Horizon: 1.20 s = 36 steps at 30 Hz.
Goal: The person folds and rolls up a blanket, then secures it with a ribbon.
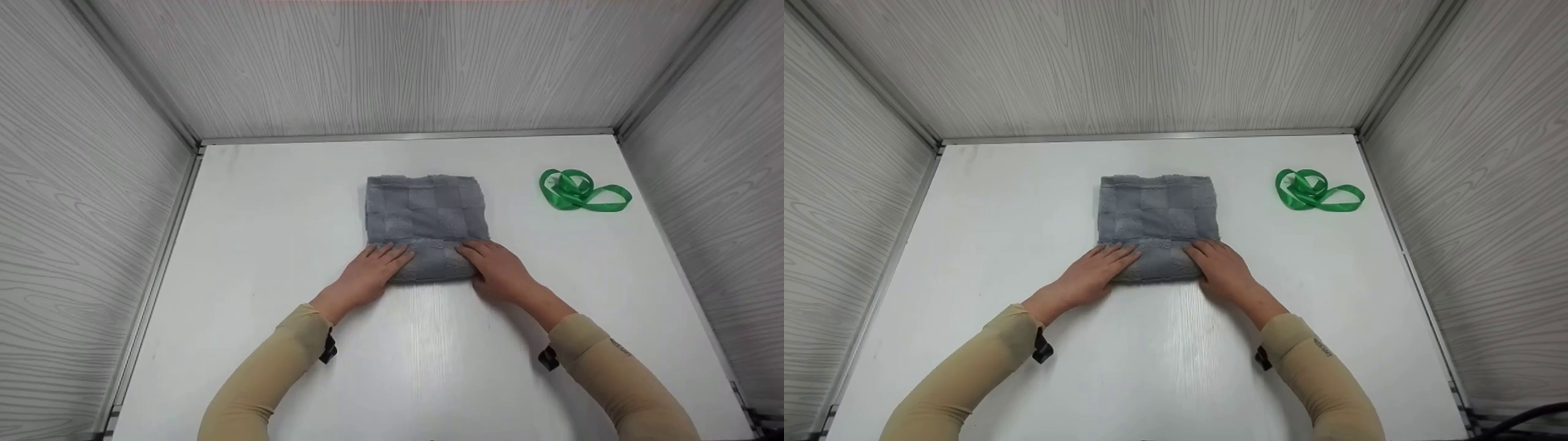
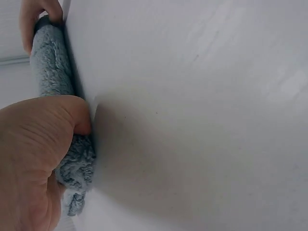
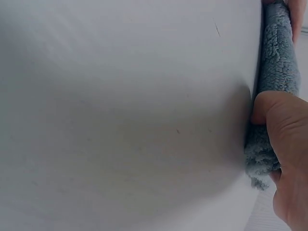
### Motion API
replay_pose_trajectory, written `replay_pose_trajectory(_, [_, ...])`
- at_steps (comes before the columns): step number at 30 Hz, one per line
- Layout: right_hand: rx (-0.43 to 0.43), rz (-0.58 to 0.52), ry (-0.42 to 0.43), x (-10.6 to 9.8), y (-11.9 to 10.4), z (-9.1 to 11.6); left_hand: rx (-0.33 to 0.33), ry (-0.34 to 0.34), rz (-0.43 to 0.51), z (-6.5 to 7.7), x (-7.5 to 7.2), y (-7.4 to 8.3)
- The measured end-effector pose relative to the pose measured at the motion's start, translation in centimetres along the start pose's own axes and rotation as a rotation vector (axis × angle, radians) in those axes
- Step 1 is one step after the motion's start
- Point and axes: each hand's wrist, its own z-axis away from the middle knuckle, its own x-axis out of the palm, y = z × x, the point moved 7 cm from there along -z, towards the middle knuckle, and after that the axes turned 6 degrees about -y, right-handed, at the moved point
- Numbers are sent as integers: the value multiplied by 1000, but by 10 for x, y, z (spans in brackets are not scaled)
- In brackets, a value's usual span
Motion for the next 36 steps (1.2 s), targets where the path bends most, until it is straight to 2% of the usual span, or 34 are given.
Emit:
replay_pose_trajectory(4, [8,-20,17,-3,4,-2,-28,75,69,-3,-4,-8])
replay_pose_trajectory(7, [34,-92,21,-6,8,-3,-58,114,203,-1,-8,-17])
replay_pose_trajectory(14, [229,-461,-15,-9,33,4,-197,95,610,8,-9,-41])
replay_pose_trajectory(18, [323,-618,-10,-9,43,10,-255,90,765,11,-9,-47])
replay_pose_trajectory(22, [377,-729,18,-11,47,13,-317,99,904,12,-6,-50])
replay_pose_trajectory(28, [414,-835,47,-11,50,13,-383,139,1010,11,-4,-54])
replay_pose_trajectory(32, [428,-861,68,-11,51,11,-434,155,1020,11,-3,-56])
replay_pose_trajectory(36, [460,-852,74,-10,52,9,-484,123,1015,11,-1,-57])
